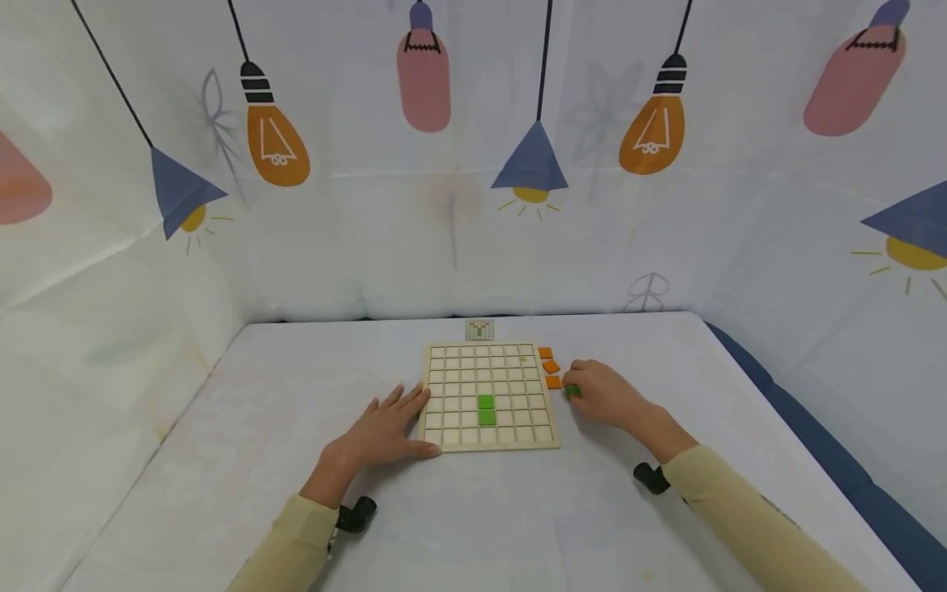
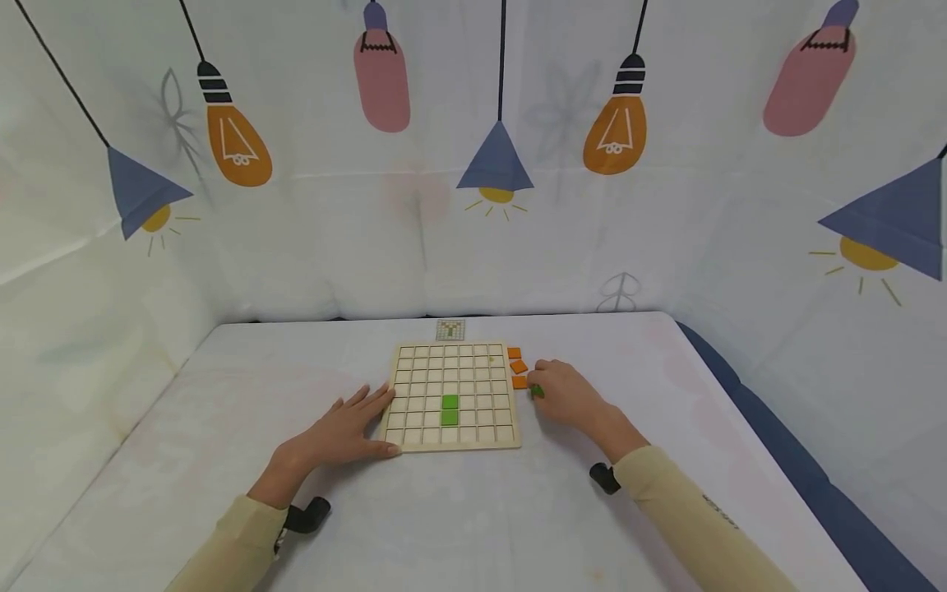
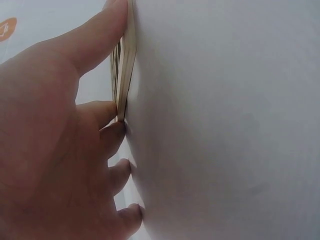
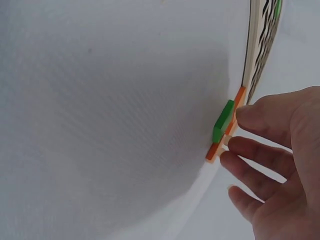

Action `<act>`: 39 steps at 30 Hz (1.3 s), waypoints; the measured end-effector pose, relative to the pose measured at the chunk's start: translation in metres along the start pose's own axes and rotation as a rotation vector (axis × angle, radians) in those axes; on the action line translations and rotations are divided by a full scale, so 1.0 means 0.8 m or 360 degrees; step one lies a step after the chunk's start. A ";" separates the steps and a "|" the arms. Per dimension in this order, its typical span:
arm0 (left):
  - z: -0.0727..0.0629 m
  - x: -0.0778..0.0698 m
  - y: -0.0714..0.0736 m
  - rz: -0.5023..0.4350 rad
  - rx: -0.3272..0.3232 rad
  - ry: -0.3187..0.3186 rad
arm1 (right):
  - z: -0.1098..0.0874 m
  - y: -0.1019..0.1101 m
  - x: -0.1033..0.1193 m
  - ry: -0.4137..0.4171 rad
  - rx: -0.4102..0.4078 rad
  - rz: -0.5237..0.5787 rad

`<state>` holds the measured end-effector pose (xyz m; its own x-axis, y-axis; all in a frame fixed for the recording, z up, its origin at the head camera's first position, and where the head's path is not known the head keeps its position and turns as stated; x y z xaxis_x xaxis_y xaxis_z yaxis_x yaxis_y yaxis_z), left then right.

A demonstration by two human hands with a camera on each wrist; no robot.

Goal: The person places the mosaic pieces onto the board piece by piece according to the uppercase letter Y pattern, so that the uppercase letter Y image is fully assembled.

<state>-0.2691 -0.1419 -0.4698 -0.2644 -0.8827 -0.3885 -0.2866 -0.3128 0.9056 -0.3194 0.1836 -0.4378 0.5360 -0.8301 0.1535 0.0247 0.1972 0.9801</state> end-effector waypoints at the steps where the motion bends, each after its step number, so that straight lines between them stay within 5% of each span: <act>1: 0.000 0.000 0.000 -0.0004 0.0000 -0.0003 | -0.001 0.000 0.000 0.0006 -0.0013 -0.0003; 39: -0.001 0.000 0.000 -0.0011 -0.0002 0.0005 | -0.004 0.001 0.003 -0.0003 -0.0060 -0.0075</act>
<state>-0.2685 -0.1421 -0.4699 -0.2596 -0.8816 -0.3941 -0.2871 -0.3192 0.9032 -0.3154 0.1835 -0.4369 0.5319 -0.8399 0.1077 0.0813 0.1773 0.9808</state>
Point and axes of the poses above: each hand's wrist, its own z-axis towards the middle knuckle, its own y-axis out of the back of the hand, x = y × z, the point moved 7 cm from there along z, towards the middle knuckle, and after that the axes turned 1 degree about x, right-handed, at the moved point
